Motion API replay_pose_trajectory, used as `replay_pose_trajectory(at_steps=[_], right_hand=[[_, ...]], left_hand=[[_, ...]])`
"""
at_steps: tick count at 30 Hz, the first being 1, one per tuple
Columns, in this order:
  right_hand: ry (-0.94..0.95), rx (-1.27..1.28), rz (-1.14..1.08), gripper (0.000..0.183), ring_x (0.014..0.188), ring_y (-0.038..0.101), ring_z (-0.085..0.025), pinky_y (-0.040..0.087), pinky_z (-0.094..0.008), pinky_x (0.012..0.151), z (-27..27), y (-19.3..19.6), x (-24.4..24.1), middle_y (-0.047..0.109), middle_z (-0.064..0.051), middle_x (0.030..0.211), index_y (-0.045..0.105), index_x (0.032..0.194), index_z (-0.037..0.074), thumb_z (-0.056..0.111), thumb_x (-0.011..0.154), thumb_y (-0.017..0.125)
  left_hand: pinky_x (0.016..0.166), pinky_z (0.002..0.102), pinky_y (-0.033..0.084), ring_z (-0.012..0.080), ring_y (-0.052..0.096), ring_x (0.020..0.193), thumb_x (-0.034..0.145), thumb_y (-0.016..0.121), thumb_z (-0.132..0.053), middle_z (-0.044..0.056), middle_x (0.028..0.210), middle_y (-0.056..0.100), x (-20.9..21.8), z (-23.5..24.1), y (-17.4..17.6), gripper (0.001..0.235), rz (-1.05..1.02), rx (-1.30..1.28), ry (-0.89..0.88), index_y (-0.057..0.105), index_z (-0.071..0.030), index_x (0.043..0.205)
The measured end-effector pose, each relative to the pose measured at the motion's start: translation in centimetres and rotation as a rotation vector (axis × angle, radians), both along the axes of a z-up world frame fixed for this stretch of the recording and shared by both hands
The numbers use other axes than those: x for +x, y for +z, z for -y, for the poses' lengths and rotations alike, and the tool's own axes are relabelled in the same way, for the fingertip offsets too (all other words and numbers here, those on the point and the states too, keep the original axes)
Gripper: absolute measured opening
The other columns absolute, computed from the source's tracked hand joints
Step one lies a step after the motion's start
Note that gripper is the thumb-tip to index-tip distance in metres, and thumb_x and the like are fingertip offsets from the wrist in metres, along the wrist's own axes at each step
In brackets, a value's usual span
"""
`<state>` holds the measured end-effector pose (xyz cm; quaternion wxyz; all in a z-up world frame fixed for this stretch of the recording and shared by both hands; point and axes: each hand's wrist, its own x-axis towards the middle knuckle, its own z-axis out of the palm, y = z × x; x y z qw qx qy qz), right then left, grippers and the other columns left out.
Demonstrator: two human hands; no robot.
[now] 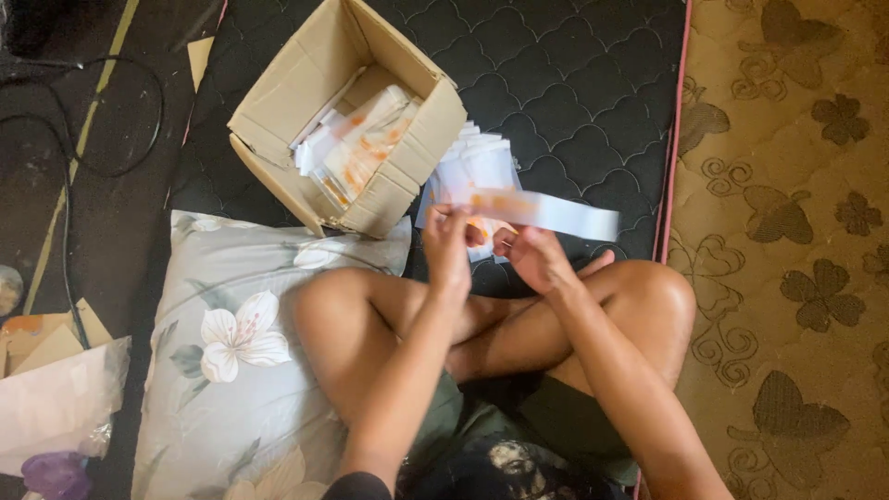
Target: Folding plastic bags and placing them into a cardboard box
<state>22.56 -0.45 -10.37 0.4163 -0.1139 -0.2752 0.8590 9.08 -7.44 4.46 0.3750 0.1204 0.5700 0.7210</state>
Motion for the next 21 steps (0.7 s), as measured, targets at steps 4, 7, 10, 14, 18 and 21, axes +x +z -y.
replay_pose_trajectory(at_steps=[4, 7, 10, 14, 18, 21], right_hand=[[-0.09, 0.013, 0.025, 0.024, 0.084, 0.065, -0.028, 0.05, -0.038, 0.076, 1.7, 0.5, -0.4, 0.068, -0.013, 0.092, 0.063, 0.102, 0.007, 0.023, 0.088, 0.074], [-0.163, 0.079, 0.281, 0.028, 0.074, 0.053, -0.016, 0.042, -0.031, 0.066, 2.1, 3.0, -1.1, 0.061, -0.006, 0.089, 0.065, 0.111, 0.005, 0.021, 0.091, 0.076], [-0.238, -0.036, 0.454, 0.025, 0.052, 0.046, -0.012, 0.041, -0.025, 0.053, 3.2, 10.4, -1.6, 0.049, -0.002, 0.059, 0.059, 0.077, 0.006, 0.014, 0.094, 0.076], [-0.217, -0.032, 0.601, 0.027, 0.045, 0.047, -0.01, 0.038, -0.023, 0.041, 3.3, 13.0, -1.5, 0.053, -0.004, 0.058, 0.059, 0.073, 0.007, 0.018, 0.092, 0.074], [-0.227, -0.089, 0.563, 0.017, 0.048, 0.055, -0.012, 0.051, -0.024, 0.044, 2.8, 13.2, -1.3, 0.057, -0.004, 0.063, 0.064, 0.084, 0.002, 0.011, 0.094, 0.074], [-0.295, -0.192, 0.525, 0.015, 0.054, 0.062, -0.013, 0.058, -0.025, 0.048, 2.0, 11.4, -1.1, 0.062, -0.007, 0.072, 0.068, 0.097, -0.004, 0.006, 0.091, 0.076]], left_hand=[[0.05, 0.025, 0.041, 0.0156, 0.058, 0.043, 0.087, 0.069, -0.011, 0.01, 0.057, 0.061, 3.4, 0.2, 0.0, 0.013, 0.0, -0.009, 0.005, 0.057, -0.01, 0.091], [0.052, 0.021, 0.043, 0.0133, 0.064, 0.052, 0.084, 0.069, -0.006, 0.009, 0.066, 0.064, 4.4, 0.4, -1.2, 0.007, -0.077, -0.062, -0.009, 0.064, -0.01, 0.086], [0.049, 0.023, 0.047, 0.0138, 0.063, 0.051, 0.083, 0.076, -0.011, 0.01, 0.072, 0.067, 4.1, 1.0, -2.0, 0.008, -0.114, -0.096, -0.07, 0.068, -0.01, 0.084], [0.047, 0.022, 0.046, 0.0129, 0.063, 0.051, 0.088, 0.07, -0.016, 0.01, 0.076, 0.069, 2.8, 1.7, -2.4, 0.008, -0.07, -0.108, -0.112, 0.068, -0.008, 0.085], [0.047, 0.022, 0.048, 0.0127, 0.064, 0.05, 0.088, 0.069, -0.013, 0.011, 0.075, 0.071, 0.5, 1.8, -3.1, 0.007, -0.145, -0.127, -0.117, 0.069, -0.007, 0.085], [0.049, 0.02, 0.047, 0.0103, 0.062, 0.051, 0.088, 0.068, -0.014, 0.01, 0.075, 0.069, -1.6, 1.6, -2.6, 0.007, -0.151, -0.134, -0.119, 0.068, -0.008, 0.086]])
